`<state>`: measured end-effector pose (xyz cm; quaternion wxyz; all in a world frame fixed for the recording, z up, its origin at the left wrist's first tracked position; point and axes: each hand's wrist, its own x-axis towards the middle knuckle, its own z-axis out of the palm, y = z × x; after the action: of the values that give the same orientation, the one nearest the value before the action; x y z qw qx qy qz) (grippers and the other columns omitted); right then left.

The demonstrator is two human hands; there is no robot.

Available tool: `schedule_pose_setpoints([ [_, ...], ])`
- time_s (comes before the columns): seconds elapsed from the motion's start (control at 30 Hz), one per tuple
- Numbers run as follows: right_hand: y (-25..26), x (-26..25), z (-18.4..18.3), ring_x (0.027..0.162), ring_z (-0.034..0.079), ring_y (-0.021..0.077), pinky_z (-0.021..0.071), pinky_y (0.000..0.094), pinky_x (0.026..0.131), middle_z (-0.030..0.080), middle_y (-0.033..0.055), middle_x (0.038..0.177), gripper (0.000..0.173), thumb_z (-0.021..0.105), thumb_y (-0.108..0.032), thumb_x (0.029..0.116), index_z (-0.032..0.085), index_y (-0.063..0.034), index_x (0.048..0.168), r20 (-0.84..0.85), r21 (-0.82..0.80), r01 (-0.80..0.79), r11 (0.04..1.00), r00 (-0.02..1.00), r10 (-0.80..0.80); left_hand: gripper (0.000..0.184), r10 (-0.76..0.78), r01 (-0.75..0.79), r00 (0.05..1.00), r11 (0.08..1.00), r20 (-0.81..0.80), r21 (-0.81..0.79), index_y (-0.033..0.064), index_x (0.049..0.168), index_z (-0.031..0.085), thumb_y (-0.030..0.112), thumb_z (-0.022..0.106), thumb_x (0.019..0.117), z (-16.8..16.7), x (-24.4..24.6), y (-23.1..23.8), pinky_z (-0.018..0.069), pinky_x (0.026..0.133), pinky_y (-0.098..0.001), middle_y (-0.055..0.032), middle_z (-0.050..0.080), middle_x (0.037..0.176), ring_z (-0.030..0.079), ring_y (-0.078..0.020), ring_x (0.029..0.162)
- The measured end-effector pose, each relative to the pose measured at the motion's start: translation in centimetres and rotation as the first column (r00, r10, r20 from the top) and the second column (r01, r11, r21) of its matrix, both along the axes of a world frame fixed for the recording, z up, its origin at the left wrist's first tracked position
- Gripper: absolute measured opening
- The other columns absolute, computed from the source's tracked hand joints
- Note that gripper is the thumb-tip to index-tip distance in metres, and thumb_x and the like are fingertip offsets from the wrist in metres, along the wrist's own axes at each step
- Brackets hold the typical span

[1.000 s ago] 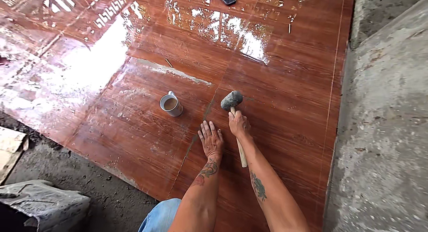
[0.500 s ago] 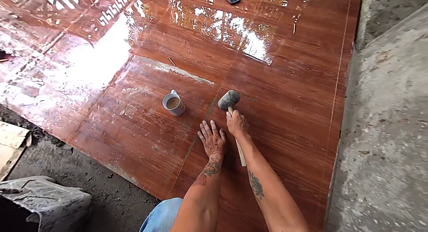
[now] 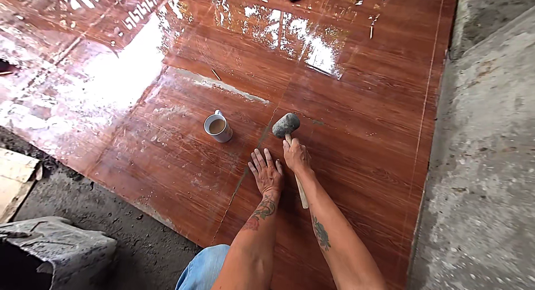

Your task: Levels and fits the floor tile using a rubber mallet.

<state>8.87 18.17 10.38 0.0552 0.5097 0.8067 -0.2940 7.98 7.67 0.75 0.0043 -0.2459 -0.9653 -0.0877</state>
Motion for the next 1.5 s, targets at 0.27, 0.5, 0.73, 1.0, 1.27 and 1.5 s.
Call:
schedule_pose_setpoints([
  [0.27,-0.3,0.1,-0.2,0.101,0.071,0.0395,0.0563,0.0585,0.083,0.072,0.0209,0.105,0.05,0.04,-0.048,0.1094,0.06,-0.0045,0.121,-0.023,0.002,0.014,1.0,1.0,-0.014,0.058,-0.017,0.018,0.999,0.999,-0.039,0.036,0.0134,0.156,0.044,0.042,0.03,0.1066,0.0,0.2,-0.1,0.0197,0.123,-0.0585,-0.0151,0.038,0.163,0.033,-0.0332,0.153],
  [0.5,-0.5,0.0,-0.5,0.1,0.072,0.0391,0.0563,0.0584,0.082,0.072,0.0203,0.104,0.05,0.039,-0.049,0.1095,0.06,-0.0053,0.121,-0.017,0.003,0.009,1.0,1.0,-0.009,0.062,0.014,-0.013,1.0,1.0,0.023,-0.021,0.0181,0.16,0.037,0.044,0.026,0.1051,0.4,0.1,0.1,0.0159,0.124,-0.0598,-0.0144,0.029,0.167,0.027,-0.0327,0.155],
  [0.73,-0.9,0.4,-0.8,0.094,0.072,0.0389,0.0565,0.0578,0.078,0.071,0.0201,0.098,0.049,0.04,-0.049,0.1094,0.061,-0.0046,0.114,-0.077,0.024,0.049,0.999,0.996,-0.047,0.066,0.025,-0.021,0.997,0.998,0.077,-0.052,0.02,0.162,0.032,0.049,0.024,0.1038,0.6,0.1,-0.2,0.0092,0.123,-0.0655,-0.0143,0.025,0.169,0.023,-0.0343,0.156],
  [1.0,-1.5,1.4,-0.8,0.09,0.072,0.0389,0.0562,0.0577,0.075,0.07,0.0204,0.093,0.049,0.04,-0.048,0.1095,0.061,-0.0038,0.111,-0.087,0.047,0.058,0.997,0.995,-0.053,0.067,0.017,-0.014,0.997,0.999,0.074,-0.044,0.0197,0.163,0.029,0.051,0.024,0.104,0.3,-0.1,-0.2,0.0085,0.123,-0.0646,-0.0138,0.021,0.17,0.019,-0.0324,0.158],
  [1.27,-2.5,3.9,-1.3,0.089,0.07,0.0427,0.055,0.0606,0.074,0.069,0.0233,0.092,0.053,0.04,-0.05,0.1092,0.06,-0.0009,0.112,-0.084,0.043,0.099,0.994,0.992,-0.095,0.067,0.003,-0.002,0.994,1.0,0.108,-0.017,0.0201,0.164,0.023,0.05,0.024,0.1043,0.0,0.0,-0.3,0.0051,0.124,-0.0643,-0.0134,0.014,0.172,0.012,-0.0317,0.159],
  [1.5,-2.5,7.0,-0.3,0.098,0.07,0.0417,0.0547,0.0602,0.081,0.07,0.0235,0.102,0.054,0.04,-0.05,0.109,0.06,-0.0012,0.118,-0.014,-0.036,0.113,0.993,0.993,-0.113,0.065,-0.011,0.013,0.994,1.0,0.11,-0.017,0.0217,0.163,0.026,0.05,0.024,0.1051,0.1,0.0,-0.2,0.0074,0.123,-0.0659,-0.0137,0.015,0.172,0.013,-0.0326,0.159],
])
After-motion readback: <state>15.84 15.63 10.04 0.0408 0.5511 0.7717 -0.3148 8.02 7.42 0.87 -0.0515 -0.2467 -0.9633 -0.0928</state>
